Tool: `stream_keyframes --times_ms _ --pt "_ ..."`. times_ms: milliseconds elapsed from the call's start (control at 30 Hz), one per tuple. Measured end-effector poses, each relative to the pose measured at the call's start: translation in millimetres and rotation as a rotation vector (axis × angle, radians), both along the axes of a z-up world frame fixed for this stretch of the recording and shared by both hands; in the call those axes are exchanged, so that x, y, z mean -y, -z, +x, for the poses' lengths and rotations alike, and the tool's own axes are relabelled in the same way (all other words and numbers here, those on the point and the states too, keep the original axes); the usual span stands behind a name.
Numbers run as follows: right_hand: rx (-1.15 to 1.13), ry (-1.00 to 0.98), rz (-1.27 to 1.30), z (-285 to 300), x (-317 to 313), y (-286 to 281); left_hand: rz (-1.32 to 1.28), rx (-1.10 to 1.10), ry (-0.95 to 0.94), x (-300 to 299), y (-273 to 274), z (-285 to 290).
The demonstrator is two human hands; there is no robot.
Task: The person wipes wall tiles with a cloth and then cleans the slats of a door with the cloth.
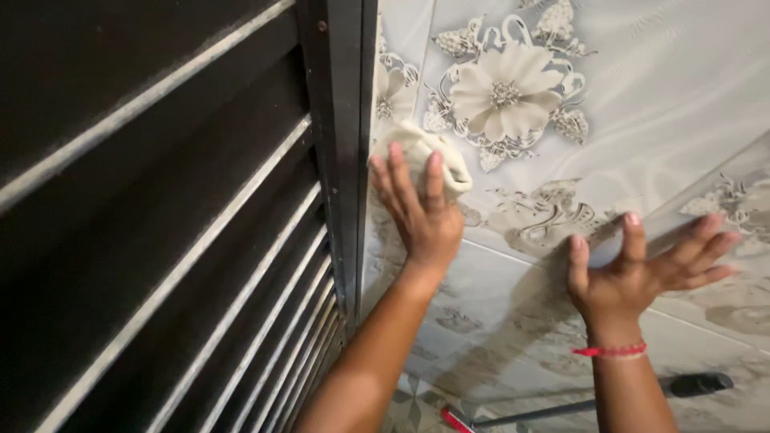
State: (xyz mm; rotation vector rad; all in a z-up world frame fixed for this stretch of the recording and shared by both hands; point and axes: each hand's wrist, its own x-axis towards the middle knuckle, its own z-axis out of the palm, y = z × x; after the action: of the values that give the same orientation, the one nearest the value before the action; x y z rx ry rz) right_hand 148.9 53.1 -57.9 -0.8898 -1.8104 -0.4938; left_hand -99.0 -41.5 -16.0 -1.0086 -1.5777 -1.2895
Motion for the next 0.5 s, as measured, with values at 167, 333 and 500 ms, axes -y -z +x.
stream_keyframes --times_ms 167,333,500 --pt "-0.001 0.059 0.069 -8 -18 19 0.002 -0.108 0.124 -22 51 -13" --pt "-0.005 0.053 0.086 -6 -18 22 -0.157 -0.197 0.215 11 99 -11" --pt "-0.032 0.037 0.100 -8 -19 23 -0.069 -0.070 0.119 8 58 -12"
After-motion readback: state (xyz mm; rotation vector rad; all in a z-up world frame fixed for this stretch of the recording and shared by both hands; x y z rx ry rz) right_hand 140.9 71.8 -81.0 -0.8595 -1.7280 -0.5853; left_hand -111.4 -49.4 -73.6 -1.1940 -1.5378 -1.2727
